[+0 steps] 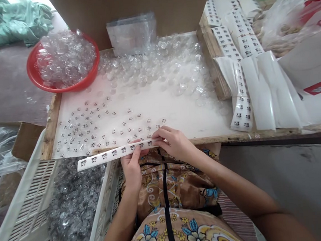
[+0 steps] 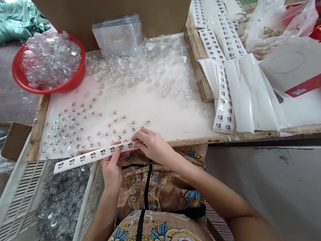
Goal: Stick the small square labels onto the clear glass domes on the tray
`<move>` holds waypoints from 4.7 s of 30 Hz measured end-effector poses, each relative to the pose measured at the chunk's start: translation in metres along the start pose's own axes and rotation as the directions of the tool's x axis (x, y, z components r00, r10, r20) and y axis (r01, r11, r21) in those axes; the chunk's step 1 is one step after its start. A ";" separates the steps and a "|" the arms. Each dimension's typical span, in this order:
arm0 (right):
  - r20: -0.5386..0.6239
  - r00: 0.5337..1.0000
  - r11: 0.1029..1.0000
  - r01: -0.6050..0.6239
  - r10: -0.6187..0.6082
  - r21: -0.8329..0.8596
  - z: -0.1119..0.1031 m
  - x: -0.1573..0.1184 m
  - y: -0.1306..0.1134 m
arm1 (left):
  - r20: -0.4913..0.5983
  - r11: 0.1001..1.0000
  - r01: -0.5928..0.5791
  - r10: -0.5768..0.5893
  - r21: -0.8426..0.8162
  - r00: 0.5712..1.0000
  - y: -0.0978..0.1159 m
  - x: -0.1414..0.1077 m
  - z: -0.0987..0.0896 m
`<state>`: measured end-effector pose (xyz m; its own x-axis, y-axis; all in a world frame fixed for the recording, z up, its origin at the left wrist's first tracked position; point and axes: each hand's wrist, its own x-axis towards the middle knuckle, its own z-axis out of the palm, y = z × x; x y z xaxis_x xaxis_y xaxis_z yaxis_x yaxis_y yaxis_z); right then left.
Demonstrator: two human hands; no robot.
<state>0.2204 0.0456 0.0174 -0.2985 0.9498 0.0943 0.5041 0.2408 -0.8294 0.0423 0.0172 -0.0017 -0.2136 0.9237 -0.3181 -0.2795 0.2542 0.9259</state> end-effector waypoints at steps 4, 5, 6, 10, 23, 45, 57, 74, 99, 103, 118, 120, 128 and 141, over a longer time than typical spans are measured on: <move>0.027 1.000 0.999 0.007 -0.008 0.039 -0.002 0.002 0.001 | -0.017 1.000 -0.003 0.003 -0.003 1.000 0.000 -0.001 0.000; 0.028 1.000 0.998 0.003 -0.005 0.058 -0.002 0.002 0.002 | -0.023 1.000 -0.009 0.009 -0.001 1.000 0.000 -0.001 0.000; 0.024 1.000 0.997 -0.004 0.002 0.076 -0.002 0.002 0.002 | -0.027 1.000 -0.016 0.016 0.001 1.000 0.000 -0.002 -0.001; 0.009 1.000 0.999 -0.004 0.003 0.050 -0.002 0.001 0.001 | -0.016 0.999 -0.044 0.044 0.002 0.999 0.001 -0.003 0.000; -0.207 0.958 0.952 -0.140 0.199 0.272 -0.026 0.020 0.023 | -0.037 1.000 0.022 -0.023 -0.017 0.999 0.001 0.004 0.001; -0.318 0.901 0.896 -0.376 0.294 -0.238 -0.039 0.030 0.072 | -0.001 1.000 0.007 -0.007 -0.011 1.000 -0.004 0.005 -0.001; -0.310 0.925 0.917 -0.304 0.219 -0.260 -0.049 0.053 0.068 | 0.005 1.000 0.017 -0.017 -0.018 1.000 -0.004 0.005 -0.003; -0.273 0.938 0.881 -0.304 0.211 -0.363 -0.059 0.037 0.071 | 0.019 1.000 0.025 -0.025 -0.007 0.999 -0.004 0.007 -0.004; -0.124 0.867 0.873 -0.488 0.483 -0.013 -0.073 0.013 0.080 | 0.020 1.000 0.022 -0.022 -0.011 1.000 -0.005 0.006 -0.004; -0.145 0.834 0.818 -0.551 0.532 -0.166 -0.080 0.005 0.076 | 0.029 1.000 0.015 -0.014 -0.010 0.999 -0.005 0.006 -0.004; 0.208 0.977 0.991 -0.071 0.045 0.116 -0.004 0.017 -0.021 | 0.106 1.000 -0.001 0.000 0.012 0.994 -0.003 -0.007 0.001; 0.207 0.977 0.989 -0.076 0.049 0.125 -0.005 0.016 -0.016 | 0.063 1.000 -0.014 0.015 -0.009 0.998 -0.003 -0.006 -0.004; -0.022 0.999 0.999 0.049 -0.049 -0.003 0.006 0.002 -0.010 | 0.020 1.000 0.022 -0.022 -0.021 1.000 0.000 0.006 -0.002; -0.283 0.818 0.866 -0.482 0.500 0.135 -0.067 0.011 0.076 | -0.017 0.999 0.031 -0.032 -0.041 0.999 -0.002 0.005 -0.004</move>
<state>0.3095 0.0881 -0.0072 0.2377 0.9542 -0.1816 0.4705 -0.2766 -0.8379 0.0381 0.0203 -0.0056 -0.2207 0.9102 -0.3506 -0.3241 0.2706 0.9065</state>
